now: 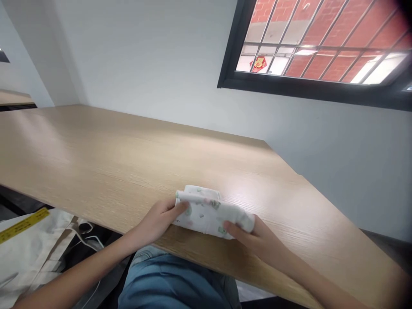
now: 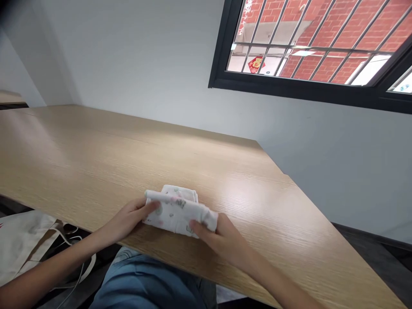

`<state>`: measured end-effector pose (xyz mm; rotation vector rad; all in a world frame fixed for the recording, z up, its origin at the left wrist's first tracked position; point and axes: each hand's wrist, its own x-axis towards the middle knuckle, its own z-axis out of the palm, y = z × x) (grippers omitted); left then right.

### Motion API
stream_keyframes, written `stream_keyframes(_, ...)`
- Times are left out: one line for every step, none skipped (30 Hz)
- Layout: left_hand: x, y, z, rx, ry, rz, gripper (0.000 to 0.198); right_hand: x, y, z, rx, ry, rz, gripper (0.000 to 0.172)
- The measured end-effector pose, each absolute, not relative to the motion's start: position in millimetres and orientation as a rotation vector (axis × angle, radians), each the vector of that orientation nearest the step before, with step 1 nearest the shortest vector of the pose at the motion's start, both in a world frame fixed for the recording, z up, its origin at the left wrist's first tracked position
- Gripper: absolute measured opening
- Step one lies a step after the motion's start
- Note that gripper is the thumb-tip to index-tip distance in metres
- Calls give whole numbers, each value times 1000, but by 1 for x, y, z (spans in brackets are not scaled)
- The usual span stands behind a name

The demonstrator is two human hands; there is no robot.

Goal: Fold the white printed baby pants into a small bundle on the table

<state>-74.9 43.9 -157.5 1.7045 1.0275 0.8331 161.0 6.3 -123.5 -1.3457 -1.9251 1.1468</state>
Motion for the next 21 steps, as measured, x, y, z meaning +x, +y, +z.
stream_keyframes(-72,47,-158,1656,1065,842,43,158,12,-124,-1322,-1821,1196,37)
stream_keyframes(-70,50,-159,1631,1109,846,45,156,18,-126,-1301,-1733,1232,39)
stream_keyframes(-68,53,-159,1636,1155,847,45,154,23,-127,-1291,-1665,1258,40)
stream_keyframes(-66,56,-158,1667,1202,847,44,153,29,-129,-1301,-1611,1270,40)
stream_keyframes(-64,58,-157,1714,1244,846,43,152,35,-131,-1330,-1573,1264,40)
stream_keyframes(-62,60,-156,1764,1278,848,41,151,40,-133,-1368,-1552,1244,39)
stream_keyframes(-60,62,-156,1800,1310,857,38,150,45,-136,-1405,-1541,1219,38)
stream_keyframes(-58,63,-157,1813,1342,871,33,150,49,-139,-1441,-1534,1190,36)
stream_keyframes(-56,64,-158,1813,1388,908,29,150,52,-142,-1478,-1524,1153,36)
stream_keyframes(-54,64,-161,1819,1441,958,32,150,55,-145,-1519,-1509,1110,36)
stream_keyframes(-52,64,-163,1841,1490,1009,41,151,57,-148,-1559,-1488,1066,37)
stream_keyframes(-50,64,-167,1886,1532,1052,48,151,58,-150,-1589,-1463,1037,39)
stream_keyframes(-49,63,-170,1949,1559,1078,50,152,59,-151,-1602,-1441,1028,42)
stream_keyframes(-48,62,-172,2022,1573,1079,48,154,59,-152,-1598,-1432,1039,47)
stream_keyframes(-48,61,-174,2086,1583,1055,45,155,58,-152,-1586,-1442,1052,51)
stream_keyframes(-48,60,-176,2129,1595,1011,42,156,57,-152,-1575,-1477,1031,56)
stream_keyframes(-49,60,-176,2156,1619,971,39,157,55,-151,-1571,-1535,946,59)
stream_keyframes(-49,59,-175,2180,1642,939,38,156,53,-150,-1567,-1618,788,60)
stream_keyframes(-48,58,-173,2207,1662,924,37,155,50,-149,-1547,-1713,562,57)
stream_keyframes(-47,58,-170,2244,1682,932,37,152,47,-148,-1498,-1811,301,53)
stream_keyframes(-44,57,-167,2300,1691,957,37,148,44,-147,-1424,-1907,44,47)
